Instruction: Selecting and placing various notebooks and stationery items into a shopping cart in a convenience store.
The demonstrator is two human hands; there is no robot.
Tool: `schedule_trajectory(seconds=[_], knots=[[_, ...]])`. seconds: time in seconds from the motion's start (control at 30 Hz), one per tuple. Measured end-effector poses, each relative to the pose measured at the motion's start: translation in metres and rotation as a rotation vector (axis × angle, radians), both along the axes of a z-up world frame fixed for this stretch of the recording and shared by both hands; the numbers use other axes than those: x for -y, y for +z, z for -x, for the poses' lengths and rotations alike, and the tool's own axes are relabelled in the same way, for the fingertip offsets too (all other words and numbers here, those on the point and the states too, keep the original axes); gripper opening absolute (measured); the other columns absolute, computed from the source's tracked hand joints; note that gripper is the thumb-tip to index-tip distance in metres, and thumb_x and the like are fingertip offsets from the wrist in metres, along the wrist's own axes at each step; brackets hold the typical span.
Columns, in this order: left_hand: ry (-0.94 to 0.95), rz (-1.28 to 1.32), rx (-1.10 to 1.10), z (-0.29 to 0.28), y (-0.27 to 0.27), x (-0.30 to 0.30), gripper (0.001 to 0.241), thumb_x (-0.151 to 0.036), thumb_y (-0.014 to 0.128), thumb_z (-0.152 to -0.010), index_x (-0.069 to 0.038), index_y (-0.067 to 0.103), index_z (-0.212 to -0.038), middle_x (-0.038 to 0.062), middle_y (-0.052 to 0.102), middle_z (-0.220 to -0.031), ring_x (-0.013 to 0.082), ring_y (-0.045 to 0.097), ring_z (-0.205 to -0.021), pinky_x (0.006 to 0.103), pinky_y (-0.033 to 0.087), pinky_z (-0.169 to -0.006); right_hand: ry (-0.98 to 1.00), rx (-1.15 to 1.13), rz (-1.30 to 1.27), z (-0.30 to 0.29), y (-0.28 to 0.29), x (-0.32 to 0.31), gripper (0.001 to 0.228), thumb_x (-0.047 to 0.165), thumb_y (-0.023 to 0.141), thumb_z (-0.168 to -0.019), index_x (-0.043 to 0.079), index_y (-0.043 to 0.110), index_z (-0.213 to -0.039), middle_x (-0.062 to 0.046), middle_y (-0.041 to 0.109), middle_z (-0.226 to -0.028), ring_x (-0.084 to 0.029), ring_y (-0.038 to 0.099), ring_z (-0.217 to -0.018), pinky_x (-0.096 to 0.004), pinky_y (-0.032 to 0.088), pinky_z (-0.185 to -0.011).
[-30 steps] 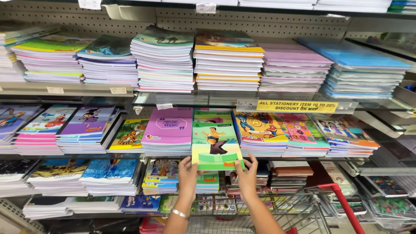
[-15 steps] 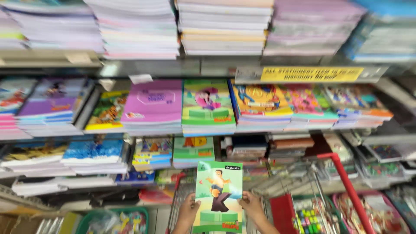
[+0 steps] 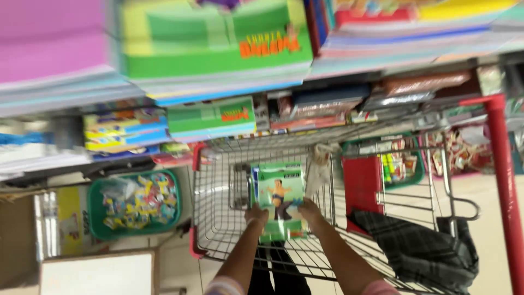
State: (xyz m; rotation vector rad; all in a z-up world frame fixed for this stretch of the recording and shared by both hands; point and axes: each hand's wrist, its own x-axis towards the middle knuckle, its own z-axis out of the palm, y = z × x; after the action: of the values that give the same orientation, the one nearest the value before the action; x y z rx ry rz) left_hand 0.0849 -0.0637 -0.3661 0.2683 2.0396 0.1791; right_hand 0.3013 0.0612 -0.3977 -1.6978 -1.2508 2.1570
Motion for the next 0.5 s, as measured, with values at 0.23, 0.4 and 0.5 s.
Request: schedule_trajectory(seconds=[0.23, 0.4, 0.5], knots=[[0.008, 0.011, 0.06, -0.004, -0.004, -0.021, 0.071, -0.038, 0.067, -0.082, -0.023, 0.051, -0.149, 0.021, 0.05, -0.147, 0.0404, 0.055, -0.133, 0.0455, 0.048, -0.112, 0.063, 0.314, -0.131, 0.015, 0.004, -0.019, 0.064, 0.0, 0.062, -0.08, 0.008, 0.056, -0.143, -0.009, 0.072, -0.113, -0.018, 0.068, -0.092, -0.033, 0.055, -0.078], [-0.021, -0.141, -0.047, -0.021, -0.098, -0.003, 0.082, -0.031, 0.071, -0.078, -0.009, 0.042, -0.152, 0.024, 0.048, -0.145, 0.0404, 0.051, -0.133, 0.0439, 0.045, -0.112, 0.15, 0.303, -0.179, 0.016, -0.001, -0.016, 0.071, 0.003, 0.062, -0.082, 0.012, 0.048, -0.15, -0.013, 0.073, -0.114, -0.02, 0.067, -0.093, -0.033, 0.053, -0.08], [-0.035, -0.279, -0.033, -0.028, -0.122, 0.007, 0.08, -0.027, 0.068, -0.079, -0.005, 0.042, -0.151, 0.025, 0.05, -0.145, 0.0401, 0.051, -0.133, 0.0431, 0.045, -0.113, 0.131, 0.304, -0.139, 0.019, -0.001, -0.008, 0.076, 0.004, 0.062, -0.083, 0.016, 0.042, -0.155, -0.012, 0.071, -0.119, -0.022, 0.066, -0.094, -0.036, 0.052, -0.08]])
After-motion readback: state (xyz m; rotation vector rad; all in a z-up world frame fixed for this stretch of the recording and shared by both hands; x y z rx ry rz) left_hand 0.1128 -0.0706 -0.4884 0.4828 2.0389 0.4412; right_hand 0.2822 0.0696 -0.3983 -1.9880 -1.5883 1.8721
